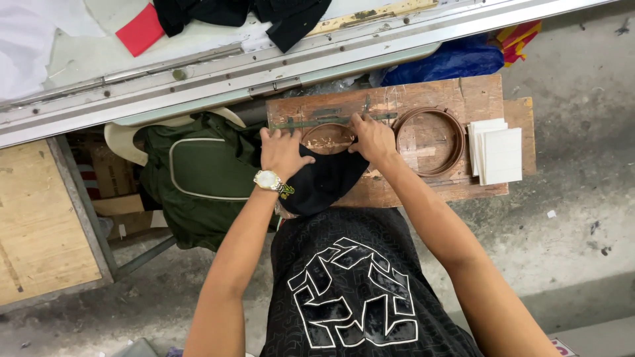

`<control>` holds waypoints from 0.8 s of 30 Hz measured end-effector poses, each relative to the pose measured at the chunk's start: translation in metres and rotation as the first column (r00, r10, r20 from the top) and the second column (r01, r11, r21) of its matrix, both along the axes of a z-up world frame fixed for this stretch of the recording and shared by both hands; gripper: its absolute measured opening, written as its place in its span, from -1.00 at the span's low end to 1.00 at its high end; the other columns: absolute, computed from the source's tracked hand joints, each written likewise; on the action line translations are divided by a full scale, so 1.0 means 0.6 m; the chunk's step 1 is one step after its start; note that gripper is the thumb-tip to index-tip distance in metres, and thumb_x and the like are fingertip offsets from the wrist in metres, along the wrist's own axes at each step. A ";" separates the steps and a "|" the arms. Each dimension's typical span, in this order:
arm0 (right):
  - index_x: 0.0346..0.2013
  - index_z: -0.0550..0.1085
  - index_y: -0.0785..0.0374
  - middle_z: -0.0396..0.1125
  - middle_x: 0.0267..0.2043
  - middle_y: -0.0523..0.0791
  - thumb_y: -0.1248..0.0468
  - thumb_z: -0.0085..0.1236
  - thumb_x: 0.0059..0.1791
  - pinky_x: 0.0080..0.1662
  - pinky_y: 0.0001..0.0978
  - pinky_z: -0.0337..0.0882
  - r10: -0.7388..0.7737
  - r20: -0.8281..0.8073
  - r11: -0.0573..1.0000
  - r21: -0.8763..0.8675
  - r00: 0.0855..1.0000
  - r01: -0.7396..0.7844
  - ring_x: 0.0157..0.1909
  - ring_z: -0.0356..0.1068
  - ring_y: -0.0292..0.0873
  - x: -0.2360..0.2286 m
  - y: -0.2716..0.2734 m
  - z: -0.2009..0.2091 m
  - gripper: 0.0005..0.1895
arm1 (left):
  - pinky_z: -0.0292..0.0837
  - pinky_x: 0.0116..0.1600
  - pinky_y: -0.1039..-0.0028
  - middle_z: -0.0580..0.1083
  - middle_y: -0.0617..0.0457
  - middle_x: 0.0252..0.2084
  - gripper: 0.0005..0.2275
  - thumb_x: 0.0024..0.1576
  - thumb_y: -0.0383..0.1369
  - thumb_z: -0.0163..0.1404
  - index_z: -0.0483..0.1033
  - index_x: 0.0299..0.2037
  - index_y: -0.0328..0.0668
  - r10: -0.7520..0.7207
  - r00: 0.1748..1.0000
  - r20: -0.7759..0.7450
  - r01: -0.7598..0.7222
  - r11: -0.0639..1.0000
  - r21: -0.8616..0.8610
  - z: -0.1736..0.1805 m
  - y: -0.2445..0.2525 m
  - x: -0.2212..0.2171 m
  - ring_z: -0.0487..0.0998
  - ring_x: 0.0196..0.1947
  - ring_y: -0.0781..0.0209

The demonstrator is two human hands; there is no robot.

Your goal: The person repeatedly places a black cap onto a circular wooden mold on a workbench, presses the fabric around the rim, removes the cap, and repeats the process with several caps. The person also handles white rectangular pads and wooden rings on the bench.

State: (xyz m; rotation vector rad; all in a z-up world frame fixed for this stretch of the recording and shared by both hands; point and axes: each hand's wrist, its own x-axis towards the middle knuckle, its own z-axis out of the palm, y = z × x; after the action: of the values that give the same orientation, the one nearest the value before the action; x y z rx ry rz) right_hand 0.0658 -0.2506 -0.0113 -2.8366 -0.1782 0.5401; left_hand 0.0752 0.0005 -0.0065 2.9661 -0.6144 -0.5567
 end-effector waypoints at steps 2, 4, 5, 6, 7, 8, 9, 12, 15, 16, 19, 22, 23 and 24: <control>-0.03 0.30 0.16 0.28 -0.01 0.06 0.14 0.52 -0.21 -0.21 0.12 0.58 0.016 0.004 1.000 -0.007 1.000 -0.016 -0.21 0.51 0.28 -0.001 0.005 0.002 -0.37 | -0.05 0.29 -0.02 0.61 -0.04 -0.13 -0.47 0.00 0.12 0.17 0.46 -0.01 -0.07 -0.005 1.000 0.009 0.005 1.000 0.008 -0.006 0.001 -0.002 0.51 0.00 -0.01; -0.01 0.26 0.16 0.21 0.03 0.06 0.13 0.53 -0.22 -0.22 0.12 0.59 0.034 0.008 0.999 -0.013 0.999 -0.034 -0.22 0.50 0.30 -0.003 0.008 0.000 -0.32 | -0.06 0.29 -0.05 0.60 -0.05 -0.10 -0.46 -0.01 0.09 0.20 0.41 0.02 -0.08 -0.007 1.000 0.018 0.007 1.000 0.016 -0.011 0.002 -0.007 0.50 0.01 -0.02; 0.02 0.27 0.17 0.22 0.03 0.06 0.10 0.52 -0.21 -0.09 0.12 0.47 0.050 0.051 0.998 -0.047 0.997 -0.047 -0.14 0.49 0.31 -0.004 0.008 -0.004 -0.31 | -0.05 0.31 -0.09 0.54 -0.08 -0.03 -0.40 -0.06 0.06 0.25 0.38 0.07 -0.09 -0.012 0.997 0.074 0.013 1.000 -0.010 -0.015 0.002 -0.011 0.44 0.07 -0.05; 0.06 0.28 0.17 0.23 0.02 0.06 0.08 0.50 -0.20 0.04 0.12 0.36 0.067 0.093 0.995 -0.080 0.993 -0.060 -0.06 0.47 0.32 -0.006 0.008 -0.008 -0.30 | -0.05 0.32 -0.13 0.48 -0.10 0.04 -0.33 -0.11 0.04 0.30 0.35 0.13 -0.09 -0.016 0.991 0.131 0.021 0.999 -0.036 -0.018 0.002 -0.015 0.39 0.14 -0.09; 0.06 0.28 0.17 0.23 0.02 0.06 0.08 0.50 -0.20 0.04 0.12 0.36 0.068 0.092 0.995 -0.081 0.993 -0.060 -0.06 0.47 0.32 -0.009 0.011 0.019 -0.30 | -0.05 0.32 -0.13 0.48 -0.10 0.04 -0.33 -0.11 0.04 0.30 0.35 0.13 -0.09 -0.015 0.991 0.130 0.020 0.999 -0.037 -0.008 -0.007 -0.021 0.39 0.14 -0.09; 0.03 0.33 0.19 0.31 -0.01 0.06 -0.03 0.45 -0.18 0.11 0.16 0.27 0.041 0.097 0.996 -0.077 0.994 -0.033 0.04 0.41 0.27 -0.012 0.013 0.046 -0.33 | 0.09 0.25 -0.02 0.44 -0.07 0.03 -0.42 -0.07 -0.04 0.30 0.37 0.08 -0.08 -0.038 0.976 0.212 0.058 0.994 -0.088 0.002 -0.016 -0.027 0.40 0.10 -0.05; 0.01 0.38 0.21 0.38 -0.05 0.07 -0.14 0.40 -0.17 0.18 0.19 0.18 0.014 0.098 0.997 -0.073 0.995 -0.007 0.15 0.35 0.22 -0.018 0.016 0.072 -0.32 | 0.24 0.18 0.10 0.41 -0.03 0.02 -0.51 -0.02 -0.11 0.30 0.40 0.02 -0.07 -0.056 0.955 0.291 0.099 0.986 -0.136 0.011 -0.025 -0.037 0.41 0.07 -0.01; 0.14 0.38 0.19 0.49 -0.05 0.12 -0.13 0.31 -0.08 0.32 0.22 0.06 -0.064 -0.061 0.998 0.007 0.996 0.065 0.23 0.37 0.25 -0.014 -0.004 0.046 -0.33 | 0.37 0.06 0.22 0.42 0.02 -0.07 -0.76 0.15 -0.30 0.10 0.43 0.00 -0.04 -0.187 0.974 0.125 0.217 0.928 -0.304 -0.146 -0.051 -0.068 0.47 -0.01 0.00; 0.21 0.32 0.02 0.54 -0.16 0.06 -0.14 0.33 -0.13 0.27 0.14 0.11 -0.064 -0.064 0.998 -0.020 0.996 0.063 0.07 0.49 0.25 0.002 -0.040 -0.046 -0.28 | 0.40 0.07 0.36 0.43 0.04 -0.05 -0.79 0.21 -0.30 0.02 0.46 0.02 -0.07 -0.151 0.987 -0.053 0.120 0.919 -0.376 -0.151 -0.072 -0.085 0.48 0.02 0.05; 0.21 0.32 0.02 0.54 -0.16 0.06 -0.14 0.33 -0.13 0.27 0.14 0.11 -0.066 -0.063 0.998 -0.021 0.996 0.065 0.07 0.49 0.25 0.002 -0.038 -0.046 -0.28 | 0.40 0.07 0.36 0.43 0.04 -0.05 -0.79 0.21 -0.30 0.02 0.46 0.02 -0.07 -0.153 0.987 -0.052 0.122 0.918 -0.376 -0.146 -0.073 -0.083 0.48 0.02 0.05; 0.13 0.33 0.02 0.50 -0.07 0.00 0.08 0.44 -0.19 0.22 0.13 0.13 -0.023 0.071 0.994 -0.107 0.997 0.031 0.01 0.50 0.19 -0.006 -0.032 -0.053 -0.33 | 0.42 0.12 0.29 0.42 -0.01 -0.03 -0.75 0.19 -0.29 0.09 0.44 0.03 -0.12 -0.080 0.987 -0.139 0.015 0.909 -0.417 -0.129 -0.078 -0.082 0.45 0.07 -0.01; -0.21 0.50 0.15 0.34 -0.11 -0.04 0.26 0.33 -0.14 -0.05 -0.10 0.35 0.107 0.562 0.990 -0.136 0.820 -0.035 0.02 0.34 0.06 -0.042 0.011 -0.036 -0.76 | 0.42 0.13 0.30 0.41 0.02 -0.03 -0.75 0.18 -0.29 0.10 0.43 0.02 -0.09 -0.053 0.987 -0.150 -0.007 0.928 -0.373 -0.112 -0.079 -0.089 0.43 0.09 0.02; -0.19 0.52 0.12 0.34 -0.13 -0.05 0.19 0.28 -0.10 -0.04 -0.10 0.40 0.000 0.376 1.000 0.015 0.926 -0.005 -0.01 0.38 0.07 -0.063 0.041 -0.001 -0.78 | 0.43 0.13 0.28 0.41 0.03 -0.01 -0.73 0.18 -0.27 0.11 0.43 0.03 -0.10 -0.044 0.990 -0.136 -0.003 0.944 -0.331 -0.106 -0.083 -0.088 0.43 0.10 0.02; -0.17 0.54 0.10 0.34 -0.16 -0.06 0.13 0.23 -0.06 -0.02 -0.10 0.45 -0.081 0.158 0.986 0.155 0.984 0.056 -0.03 0.42 0.07 -0.085 0.070 0.033 -0.79 | 0.43 0.14 0.27 0.41 0.04 0.01 -0.71 0.17 -0.25 0.13 0.43 0.04 -0.11 -0.035 0.992 -0.120 -0.001 0.957 -0.289 -0.101 -0.087 -0.088 0.43 0.10 0.01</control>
State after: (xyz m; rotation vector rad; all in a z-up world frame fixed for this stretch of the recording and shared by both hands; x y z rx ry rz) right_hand 0.0149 -0.2086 0.0087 -2.7270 -0.1430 0.2662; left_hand 0.0222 -0.0516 -0.0668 2.6336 -0.6485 -0.5915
